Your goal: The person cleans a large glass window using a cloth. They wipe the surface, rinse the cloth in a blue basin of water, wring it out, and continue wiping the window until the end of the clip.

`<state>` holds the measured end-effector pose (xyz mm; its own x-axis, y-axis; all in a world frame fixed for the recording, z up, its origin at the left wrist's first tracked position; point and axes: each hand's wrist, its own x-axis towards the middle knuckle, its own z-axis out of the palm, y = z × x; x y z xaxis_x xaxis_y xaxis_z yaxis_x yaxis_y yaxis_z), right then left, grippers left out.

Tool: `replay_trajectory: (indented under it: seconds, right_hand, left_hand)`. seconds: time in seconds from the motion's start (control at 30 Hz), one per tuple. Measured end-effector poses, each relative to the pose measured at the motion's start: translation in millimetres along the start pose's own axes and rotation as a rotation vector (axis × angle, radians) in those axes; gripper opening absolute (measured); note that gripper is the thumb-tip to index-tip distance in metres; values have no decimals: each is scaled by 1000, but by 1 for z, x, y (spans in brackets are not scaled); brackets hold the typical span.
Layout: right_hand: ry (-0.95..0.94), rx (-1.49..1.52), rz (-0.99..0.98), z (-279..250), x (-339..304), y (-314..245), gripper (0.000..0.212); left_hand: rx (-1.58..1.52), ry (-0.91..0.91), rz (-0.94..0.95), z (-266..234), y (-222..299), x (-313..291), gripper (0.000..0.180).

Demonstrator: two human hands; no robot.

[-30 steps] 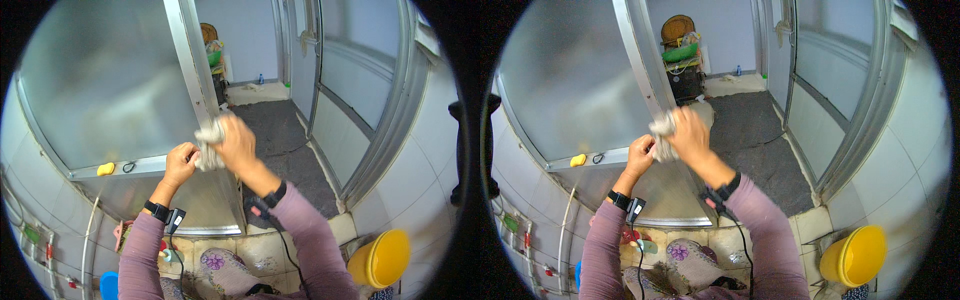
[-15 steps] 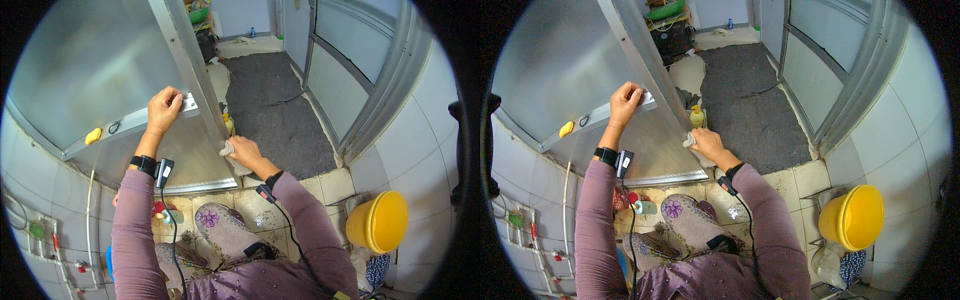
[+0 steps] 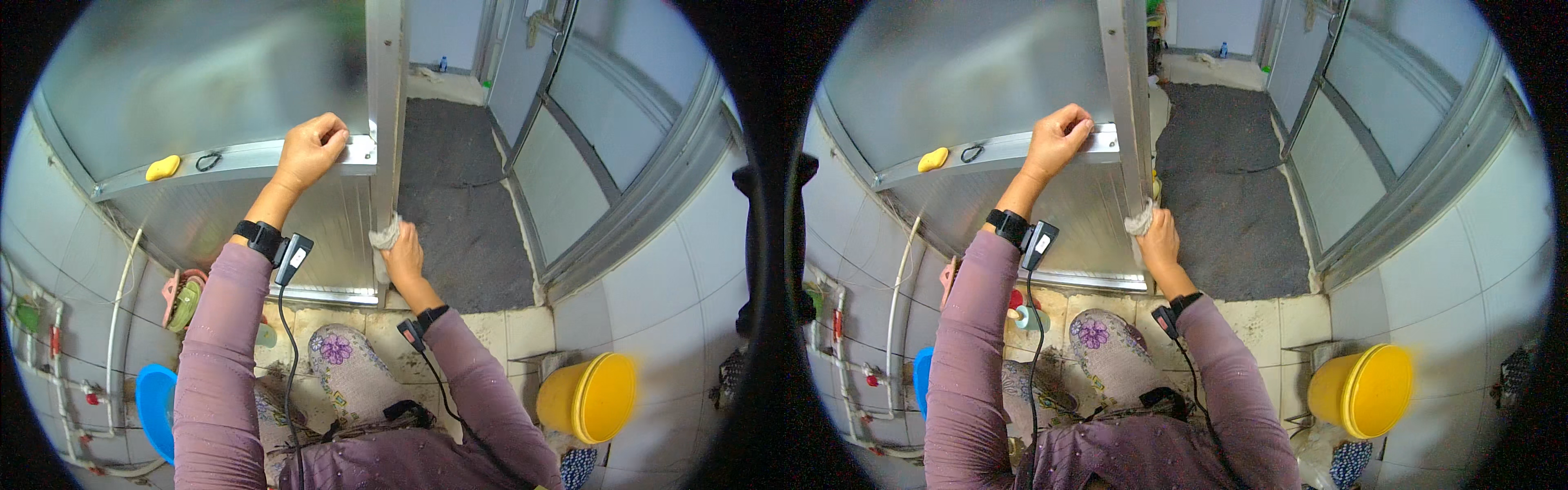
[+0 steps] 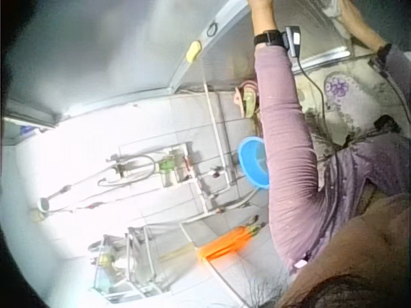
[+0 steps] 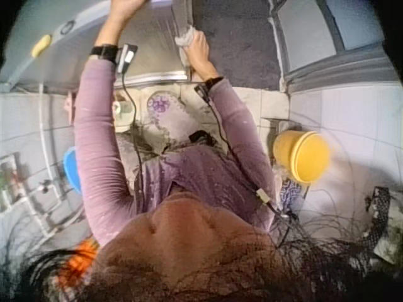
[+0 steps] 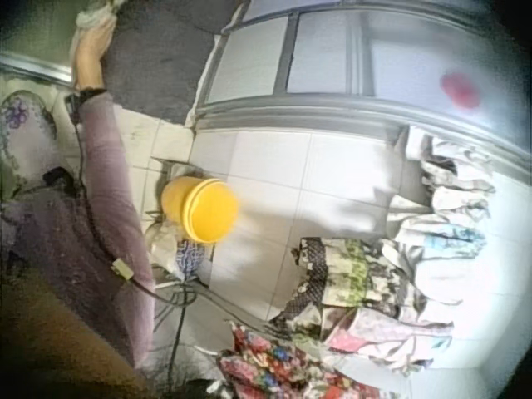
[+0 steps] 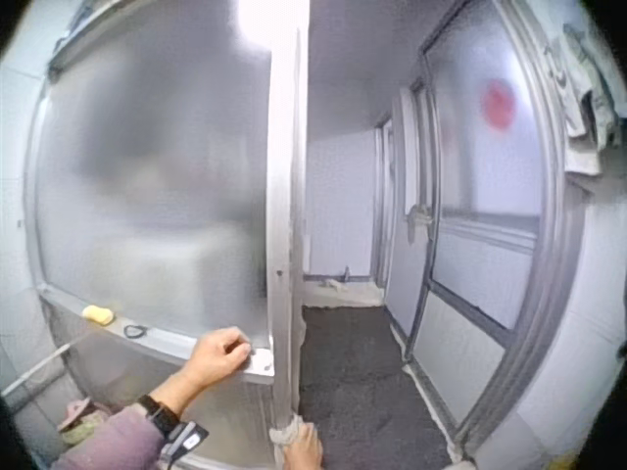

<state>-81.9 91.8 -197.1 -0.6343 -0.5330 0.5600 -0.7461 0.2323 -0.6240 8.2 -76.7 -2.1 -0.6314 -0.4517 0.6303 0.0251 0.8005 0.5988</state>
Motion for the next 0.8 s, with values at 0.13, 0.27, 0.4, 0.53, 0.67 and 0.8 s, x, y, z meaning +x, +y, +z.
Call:
replay_trajectory:
  seconds: [0.13, 0.27, 0.4, 0.53, 0.67, 0.8]
  right_hand:
    - [38, -15, -73, -33, 5, -24, 49]
    - [385, -33, -429, -60, 42, -73, 44]
    - [462, -215, -513, -47, 68, -108, 33]
    - [344, -193, -719, -9, 76, -140, 30]
    - [225, -320, -787, -13, 88, -150, 29]
    - [282, -316, -776, -39, 92, -141, 31]
  left_hand:
    - [-137, -14, -115, -2, 0, 1, 14]
    - [-376, -27, -167, -2, 3, 3, 13]
    - [-388, -20, -171, -2, 1, 3, 13]
    - [-426, 55, -89, -6, -3, 5, 11]
    - [-679, 220, -183, -19, 0, 1, 8]
    - [-449, 413, -23, -35, 8, -40, 8]
